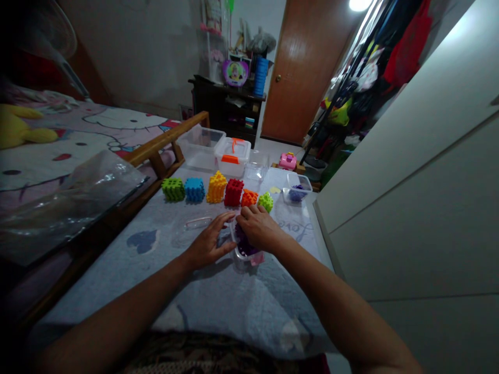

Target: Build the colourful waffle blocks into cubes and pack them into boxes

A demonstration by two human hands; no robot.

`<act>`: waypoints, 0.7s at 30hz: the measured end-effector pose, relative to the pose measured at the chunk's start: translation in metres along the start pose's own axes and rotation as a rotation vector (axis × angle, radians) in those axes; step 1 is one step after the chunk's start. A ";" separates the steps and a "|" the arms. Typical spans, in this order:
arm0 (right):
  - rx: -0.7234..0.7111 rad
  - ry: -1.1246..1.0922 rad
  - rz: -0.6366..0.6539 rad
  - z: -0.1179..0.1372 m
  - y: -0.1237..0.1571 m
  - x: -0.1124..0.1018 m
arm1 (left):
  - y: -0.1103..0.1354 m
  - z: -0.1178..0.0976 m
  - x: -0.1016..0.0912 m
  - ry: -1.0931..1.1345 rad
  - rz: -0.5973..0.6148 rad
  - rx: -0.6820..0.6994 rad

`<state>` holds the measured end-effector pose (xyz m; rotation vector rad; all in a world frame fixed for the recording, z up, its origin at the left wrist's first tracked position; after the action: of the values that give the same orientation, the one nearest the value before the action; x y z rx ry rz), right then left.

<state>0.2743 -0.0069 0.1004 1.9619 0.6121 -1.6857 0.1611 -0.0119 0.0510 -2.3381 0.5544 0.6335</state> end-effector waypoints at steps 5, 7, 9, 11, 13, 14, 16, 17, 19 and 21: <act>-0.003 -0.001 0.010 -0.001 0.000 0.000 | 0.001 0.002 0.000 0.000 -0.007 -0.010; 0.001 -0.008 0.022 -0.002 -0.001 -0.001 | 0.001 0.003 0.001 -0.003 -0.004 -0.008; 0.004 -0.014 0.034 -0.003 -0.001 -0.002 | 0.001 0.003 0.001 -0.006 0.003 -0.005; 0.001 -0.021 0.036 -0.003 -0.001 -0.004 | 0.001 0.003 0.001 -0.003 0.006 -0.004; 0.000 -0.033 0.039 -0.006 0.000 -0.007 | 0.001 0.002 0.001 0.005 0.002 -0.008; 0.005 -0.042 0.039 -0.007 0.001 -0.008 | 0.001 0.002 0.000 0.007 0.001 -0.013; 0.022 -0.066 0.044 -0.011 0.003 -0.008 | 0.001 0.001 -0.001 0.000 -0.002 -0.024; 0.033 -0.082 0.052 -0.013 0.005 -0.007 | 0.000 0.000 -0.001 -0.006 0.000 -0.029; 0.049 -0.113 0.079 -0.015 0.008 -0.004 | 0.000 -0.001 -0.001 -0.014 0.007 -0.036; 0.054 -0.125 0.104 -0.012 0.011 0.001 | 0.000 -0.001 -0.001 -0.011 0.011 -0.039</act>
<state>0.2909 -0.0080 0.1022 1.8739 0.4161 -1.7605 0.1600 -0.0124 0.0522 -2.3681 0.5548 0.6669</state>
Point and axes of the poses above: each hand's wrist, its own y-axis away from the middle knuckle, its own x-axis out of the palm, z = x × y, the point moved 7 cm from there along -y, towards the middle knuckle, and after that the axes turned 2 degrees about x, right-handed, at the moved point
